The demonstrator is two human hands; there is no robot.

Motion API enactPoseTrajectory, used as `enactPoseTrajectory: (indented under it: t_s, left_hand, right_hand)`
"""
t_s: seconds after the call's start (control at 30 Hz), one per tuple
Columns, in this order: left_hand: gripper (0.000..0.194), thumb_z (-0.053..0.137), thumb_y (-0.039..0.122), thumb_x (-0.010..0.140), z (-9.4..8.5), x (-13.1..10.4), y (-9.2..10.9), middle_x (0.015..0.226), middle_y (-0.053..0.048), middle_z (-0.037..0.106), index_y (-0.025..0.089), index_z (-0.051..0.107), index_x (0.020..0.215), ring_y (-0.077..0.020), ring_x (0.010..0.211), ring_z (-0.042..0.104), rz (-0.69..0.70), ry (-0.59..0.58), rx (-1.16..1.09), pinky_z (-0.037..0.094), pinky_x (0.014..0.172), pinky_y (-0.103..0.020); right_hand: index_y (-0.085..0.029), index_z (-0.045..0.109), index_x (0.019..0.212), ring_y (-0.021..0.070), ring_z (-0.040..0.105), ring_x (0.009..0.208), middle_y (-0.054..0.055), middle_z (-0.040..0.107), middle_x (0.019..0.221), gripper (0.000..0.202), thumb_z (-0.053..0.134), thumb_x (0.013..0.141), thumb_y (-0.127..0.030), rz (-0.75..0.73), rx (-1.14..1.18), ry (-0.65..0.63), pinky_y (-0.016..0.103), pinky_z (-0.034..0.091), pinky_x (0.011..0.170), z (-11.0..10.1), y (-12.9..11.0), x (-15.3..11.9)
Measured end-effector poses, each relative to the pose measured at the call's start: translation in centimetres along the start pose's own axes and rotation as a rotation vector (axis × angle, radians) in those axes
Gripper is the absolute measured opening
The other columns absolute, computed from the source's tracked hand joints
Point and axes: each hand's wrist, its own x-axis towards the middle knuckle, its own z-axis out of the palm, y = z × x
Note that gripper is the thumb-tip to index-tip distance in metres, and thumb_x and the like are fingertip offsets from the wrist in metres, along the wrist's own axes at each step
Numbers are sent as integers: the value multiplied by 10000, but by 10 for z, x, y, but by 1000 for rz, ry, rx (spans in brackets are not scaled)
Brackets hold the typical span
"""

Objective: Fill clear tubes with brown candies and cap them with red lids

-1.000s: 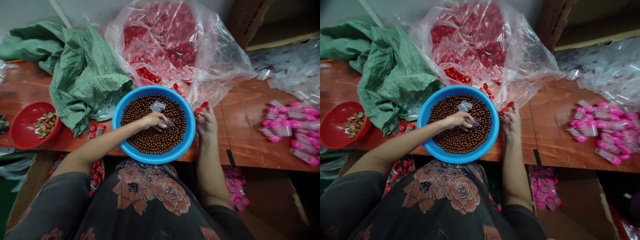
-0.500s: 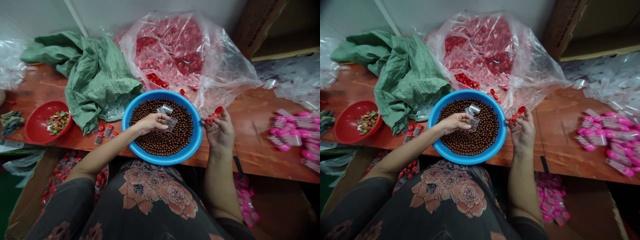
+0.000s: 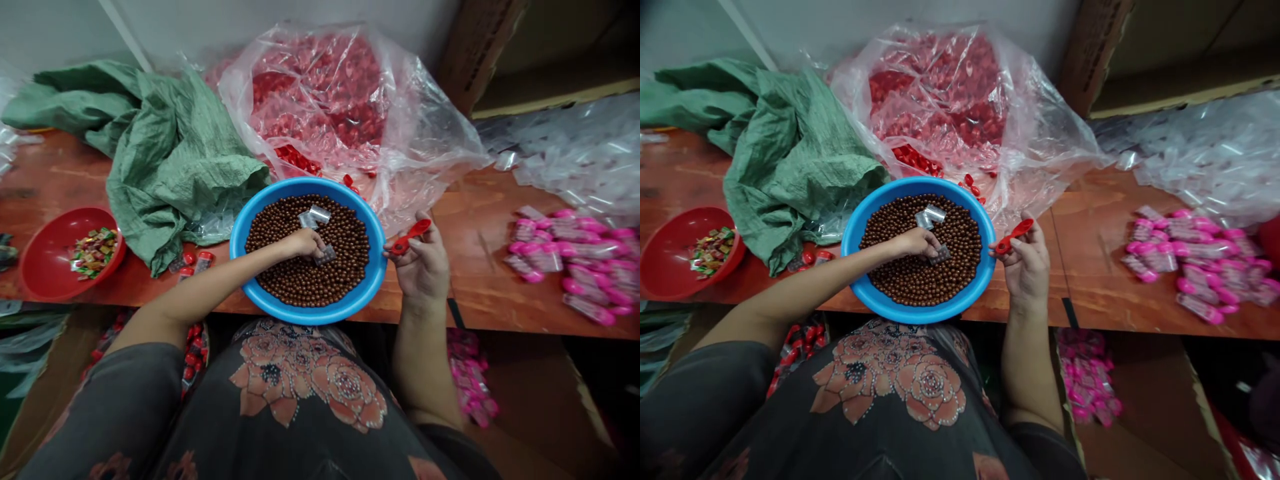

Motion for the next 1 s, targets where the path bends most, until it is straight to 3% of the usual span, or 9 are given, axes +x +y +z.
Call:
enactPoseTrajectory:
  t_s: [0.17, 0.3, 0.43, 0.57, 0.7, 1.0]
  left_hand:
    - [178, 718, -48, 649, 10, 9, 7, 579, 1, 618, 102, 684, 739, -119, 553, 592, 5, 1, -31, 546, 639, -285]
    - [180, 679, -77, 672, 14, 6, 12, 585, 2, 618, 94, 672, 729, -105, 560, 578, 25, -9, -83, 547, 687, -290]
    - [196, 661, -82, 697, 13, -2, 17, 640, 24, 621, 103, 652, 762, -79, 602, 577, 70, -32, -159, 541, 747, -279]
    - [203, 674, -59, 703, 4, -18, 18, 775, 1, 662, 107, 652, 818, -82, 713, 620, 151, -150, -321, 527, 804, -285]
    - [244, 739, 27, 687, -6, -40, 13, 901, -30, 677, 117, 676, 905, -108, 816, 635, 273, -287, -493, 516, 859, -324]
    - [335, 811, 125, 633, -6, -68, 3, 919, -38, 678, 133, 642, 922, -136, 877, 638, 374, -189, -623, 495, 870, -338]
  right_hand:
    - [-360, 583, 1202, 125, 661, 643, -31, 594, 879, 446, 598, 766, -270, 32, 50, 30, 297, 604, 582, -1, -2, -11]
    - [-333, 636, 1102, 105, 654, 602, -52, 579, 848, 388, 633, 730, -226, 81, 167, 57, 272, 596, 548, 3, -3, -15]
    - [-322, 637, 1121, 112, 676, 620, -44, 636, 888, 424, 659, 711, -215, 87, 188, 74, 254, 588, 521, 8, -6, -16]
    - [-324, 612, 1189, 121, 688, 636, -17, 694, 977, 472, 654, 727, -237, 73, 121, 53, 255, 587, 517, 10, -8, -17]
    - [-313, 614, 1210, 121, 679, 624, -22, 703, 877, 473, 669, 745, -245, 55, 111, -17, 233, 566, 505, 15, -11, -17]
    - [-351, 581, 1278, 126, 643, 613, -18, 646, 809, 386, 616, 896, -390, -8, -69, -130, 249, 513, 497, 48, -22, -18]
